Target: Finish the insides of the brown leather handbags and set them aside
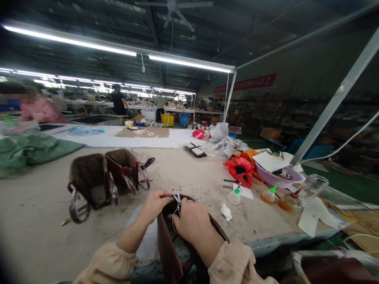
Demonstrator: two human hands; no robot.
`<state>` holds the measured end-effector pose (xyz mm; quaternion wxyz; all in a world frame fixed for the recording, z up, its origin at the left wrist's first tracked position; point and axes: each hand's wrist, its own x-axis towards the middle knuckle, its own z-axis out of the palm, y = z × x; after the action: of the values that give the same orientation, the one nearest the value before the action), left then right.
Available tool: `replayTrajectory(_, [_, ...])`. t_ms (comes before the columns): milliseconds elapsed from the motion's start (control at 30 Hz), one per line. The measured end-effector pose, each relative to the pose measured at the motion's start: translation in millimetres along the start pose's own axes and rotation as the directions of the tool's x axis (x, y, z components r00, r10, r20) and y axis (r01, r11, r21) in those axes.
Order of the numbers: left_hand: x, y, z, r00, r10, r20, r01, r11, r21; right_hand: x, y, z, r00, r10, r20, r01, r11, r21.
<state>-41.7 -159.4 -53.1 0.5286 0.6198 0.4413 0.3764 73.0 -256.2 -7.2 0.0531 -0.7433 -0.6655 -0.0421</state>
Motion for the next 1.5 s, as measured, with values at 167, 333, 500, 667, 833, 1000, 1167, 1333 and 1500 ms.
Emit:
replayTrajectory(167, [-2, 3, -0.3, 1.0, -0.007, -0.015, 0.008, 1.0, 0.023, 0, -2, 0, 1.0, -0.027, -0.013, 0.027, 1.0, -0.01])
replayTrajectory(333, [-1, 2, -0.4, 1.0, 0.011, -0.011, -0.011, 1.0, 0.013, 2, -2, 1, 0.999, -0.043, -0.019, 0.042, 0.998, -0.049])
replayTrajectory(500, [0, 0, -0.9, 1.0, 0.023, 0.0, -0.023, 1.0, 0.005, 4, 1, 0, 0.998, -0.067, 0.005, 0.068, 0.996, -0.062])
replayTrajectory(667, [2, -1, -0.2, 1.0, 0.017, 0.012, -0.017, 1.0, 0.0, 5, 5, 1, 0.998, -0.058, 0.013, 0.059, 0.998, -0.017])
replayTrajectory(833, [0, 1, -0.1, 1.0, 0.0, 0.015, 0.0, 1.0, -0.015, 4, 9, 7, 0.999, -0.05, -0.023, 0.051, 0.997, 0.059])
replayTrajectory(1000, [-2, 3, -1.9, 0.999, -0.053, 0.001, 0.053, 0.999, 0.012, -5, 16, 5, 0.989, 0.032, -0.147, 0.016, 0.949, 0.314])
replayTrajectory(1167, [-1, 0, -4.4, 1.0, -0.022, 0.02, 0.021, 0.999, 0.044, -17, 60, -7, 0.956, 0.236, -0.175, -0.106, 0.832, 0.545])
replayTrajectory(1333, [-3, 8, -7.6, 0.998, -0.008, 0.056, 0.002, 0.993, 0.117, -27, 146, 29, 0.926, 0.378, -0.011, -0.335, 0.833, 0.439])
replayTrajectory(1500, [-4, 16, -12.2, 0.988, 0.095, 0.122, -0.122, 0.962, 0.243, -40, 218, 102, 0.882, 0.437, 0.177, -0.47, 0.85, 0.238])
